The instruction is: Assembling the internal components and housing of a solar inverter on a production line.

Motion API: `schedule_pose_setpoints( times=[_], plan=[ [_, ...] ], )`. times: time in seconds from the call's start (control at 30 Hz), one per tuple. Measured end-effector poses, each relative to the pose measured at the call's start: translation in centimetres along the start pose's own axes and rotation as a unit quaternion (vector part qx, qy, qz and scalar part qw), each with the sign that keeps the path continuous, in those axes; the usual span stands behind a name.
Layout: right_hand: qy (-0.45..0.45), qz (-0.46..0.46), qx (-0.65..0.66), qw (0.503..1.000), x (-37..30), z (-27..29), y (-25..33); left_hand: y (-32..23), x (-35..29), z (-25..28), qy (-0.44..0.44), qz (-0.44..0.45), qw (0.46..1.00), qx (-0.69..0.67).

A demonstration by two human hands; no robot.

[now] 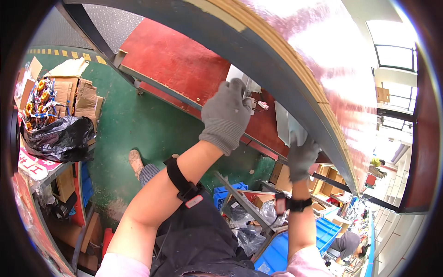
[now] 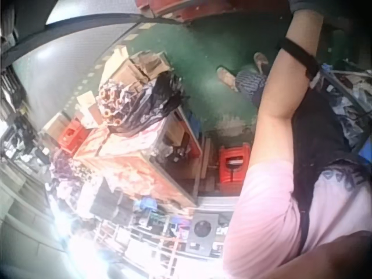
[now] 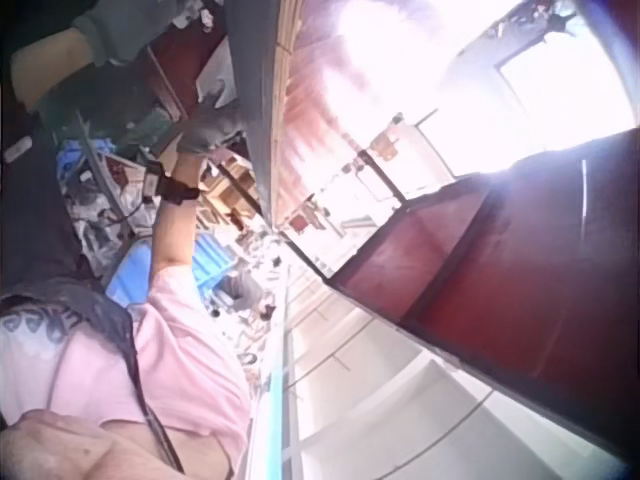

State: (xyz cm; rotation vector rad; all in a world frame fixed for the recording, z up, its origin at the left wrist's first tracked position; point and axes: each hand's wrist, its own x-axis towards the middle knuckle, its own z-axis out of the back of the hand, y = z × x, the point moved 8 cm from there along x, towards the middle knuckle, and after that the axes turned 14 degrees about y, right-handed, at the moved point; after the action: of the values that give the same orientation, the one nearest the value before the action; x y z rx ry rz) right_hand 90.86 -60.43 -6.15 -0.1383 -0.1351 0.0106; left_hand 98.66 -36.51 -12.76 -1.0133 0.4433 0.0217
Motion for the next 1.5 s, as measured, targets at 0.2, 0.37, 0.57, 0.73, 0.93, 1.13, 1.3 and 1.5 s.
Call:
schedule_pose_setpoints(
  times=[0.2,0.37,0.57,0.73,0.93,1.13,1.3,1.5],
  plan=[
    [0.124,-0.112,-0.018,0.986,3.4,-8.6,-14.1,0.5,1.1,-2.5,0.089,0.021,0.992,-0.091],
    [0.072,-0.118,0.009,0.99,2.5,-9.6,-16.5,3.6,-0.1,-0.8,0.008,0.004,0.987,-0.163],
    [0.067,-0.036,-0.145,0.986,1.6,-10.3,-19.4,4.1,-5.5,0.7,0.012,0.02,0.983,-0.182],
    [0.137,-0.117,-0.023,0.983,1.5,-8.6,-14.3,5.6,-11.6,3.7,-0.055,0.029,0.991,-0.121],
    [0.09,-0.112,0.032,0.989,2.3,-10.9,-17.2,7.8,-20.7,6.6,0.005,0.104,0.985,-0.14],
    [0.054,-0.115,-0.016,0.992,5.5,-15.7,-18.4,7.3,-28.6,8.3,0.062,0.173,0.976,-0.117],
    [0.214,-0.183,0.059,0.958,6.9,-12.1,-6.1,7.2,-33.3,10.3,0.017,0.218,0.972,-0.084],
    [0.224,-0.012,0.133,0.965,6.4,-11.0,-6.6,10.9,-40.1,13.5,-0.061,0.243,0.963,-0.098]
  ],
)
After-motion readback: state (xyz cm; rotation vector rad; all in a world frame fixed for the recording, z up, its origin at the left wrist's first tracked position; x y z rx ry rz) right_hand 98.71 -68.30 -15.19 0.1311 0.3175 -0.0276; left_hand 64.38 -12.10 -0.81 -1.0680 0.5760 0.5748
